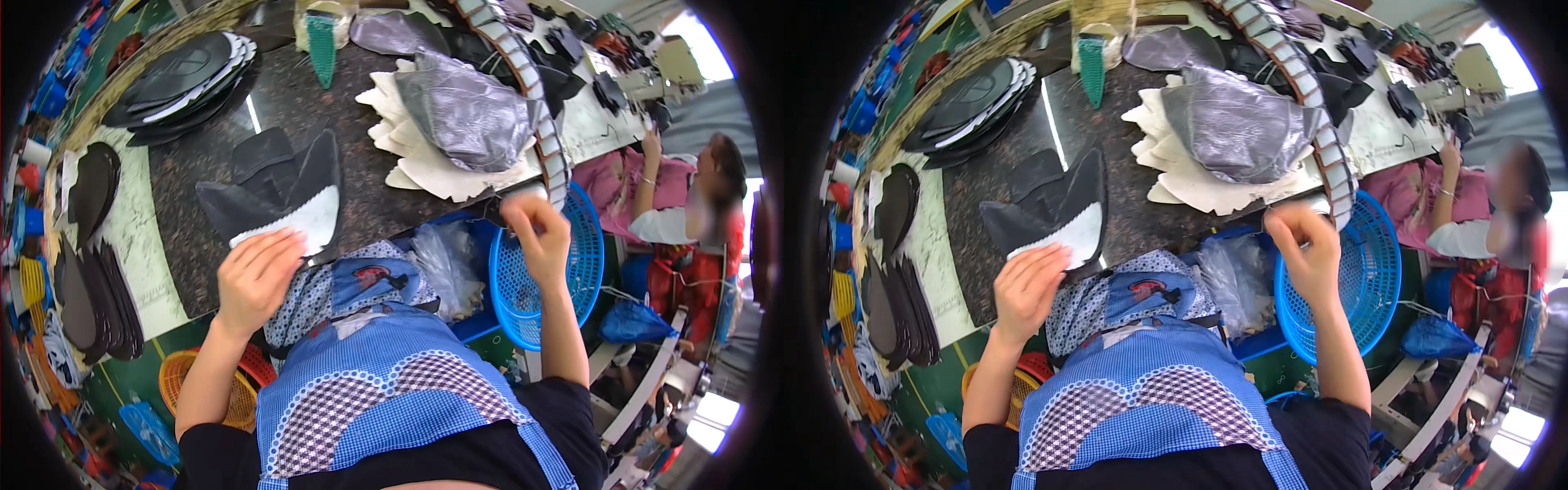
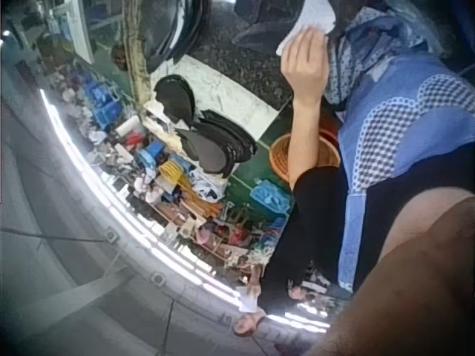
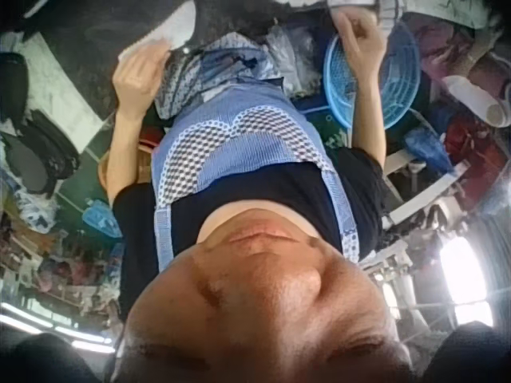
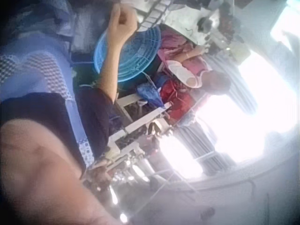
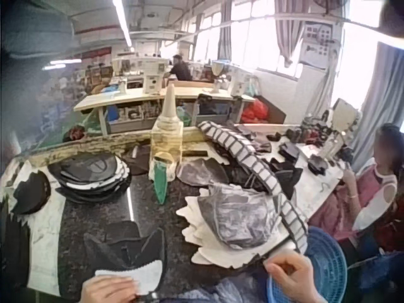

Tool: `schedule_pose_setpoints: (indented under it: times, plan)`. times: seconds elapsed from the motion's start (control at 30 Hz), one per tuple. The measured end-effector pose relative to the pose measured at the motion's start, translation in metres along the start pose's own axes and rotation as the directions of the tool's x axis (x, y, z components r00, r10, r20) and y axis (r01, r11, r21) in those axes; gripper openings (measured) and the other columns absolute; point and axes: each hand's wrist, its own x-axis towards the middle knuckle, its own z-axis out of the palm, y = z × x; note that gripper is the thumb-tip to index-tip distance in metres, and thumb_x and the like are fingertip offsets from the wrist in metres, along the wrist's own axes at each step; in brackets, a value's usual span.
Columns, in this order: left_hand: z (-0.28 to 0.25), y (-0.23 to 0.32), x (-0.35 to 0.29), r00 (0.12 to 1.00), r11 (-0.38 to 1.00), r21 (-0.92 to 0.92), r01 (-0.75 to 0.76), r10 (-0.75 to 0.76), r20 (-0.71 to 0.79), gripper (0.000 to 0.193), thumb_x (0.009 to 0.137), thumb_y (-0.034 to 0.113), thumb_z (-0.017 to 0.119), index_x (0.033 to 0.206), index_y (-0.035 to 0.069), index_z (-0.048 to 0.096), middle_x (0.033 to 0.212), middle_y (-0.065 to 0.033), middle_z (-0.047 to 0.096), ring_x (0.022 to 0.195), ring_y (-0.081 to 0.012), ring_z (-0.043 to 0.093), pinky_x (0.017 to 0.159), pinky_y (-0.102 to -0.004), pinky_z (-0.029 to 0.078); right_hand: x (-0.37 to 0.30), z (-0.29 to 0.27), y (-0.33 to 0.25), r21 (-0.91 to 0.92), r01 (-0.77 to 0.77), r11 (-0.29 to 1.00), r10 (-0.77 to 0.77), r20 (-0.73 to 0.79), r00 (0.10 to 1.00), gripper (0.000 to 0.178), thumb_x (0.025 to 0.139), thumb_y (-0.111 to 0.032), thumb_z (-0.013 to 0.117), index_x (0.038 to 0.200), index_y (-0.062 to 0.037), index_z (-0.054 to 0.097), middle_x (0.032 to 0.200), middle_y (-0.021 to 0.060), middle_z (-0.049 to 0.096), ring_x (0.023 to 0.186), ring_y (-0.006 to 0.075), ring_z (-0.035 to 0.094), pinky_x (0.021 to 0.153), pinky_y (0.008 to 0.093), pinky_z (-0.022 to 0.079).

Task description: The person assembles shoe components by peeling backing layers from cutouts and aligning and pressing the matching pieces together onto base panels by hand on a workbench.

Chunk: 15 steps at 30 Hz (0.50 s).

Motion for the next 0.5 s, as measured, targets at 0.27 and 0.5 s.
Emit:
schedule_pose_setpoints:
  times: [0.27,0.5]
  plan:
    - [-0.009,0.022,-0.013,0.990,0.981,-0.161,0.107,-0.089,0.113,0.037,0.076,0.020,0.082,0.108,0.004,0.071,0.119,-0.0115,0.070,0.114,-0.0314,0.065,0.096,-0.0439,0.051,0.101,0.030,-0.011,-0.323,0.470,0.822,-0.432,0.185,0.883,0.015,0.086,-0.012,0.078,0.096,-0.0029,0.072,0.097,0.0069,0.068,0.094,0.0231,0.063,0.078,0.0347,0.051]
    - [-0.031,0.037,0.054,0.994,0.850,-0.526,-0.029,-0.031,-0.103,0.035,0.078,0.011,0.079,0.111,0.003,0.072,0.112,-0.0134,0.071,0.103,-0.0319,0.069,0.090,-0.0401,0.054,0.125,0.046,-0.138,0.165,0.445,0.880,-0.474,0.261,0.841,0.022,0.102,-0.015,0.063,0.095,0.0053,0.069,0.090,0.0039,0.068,0.082,0.0073,0.058,0.073,0.0270,0.047]
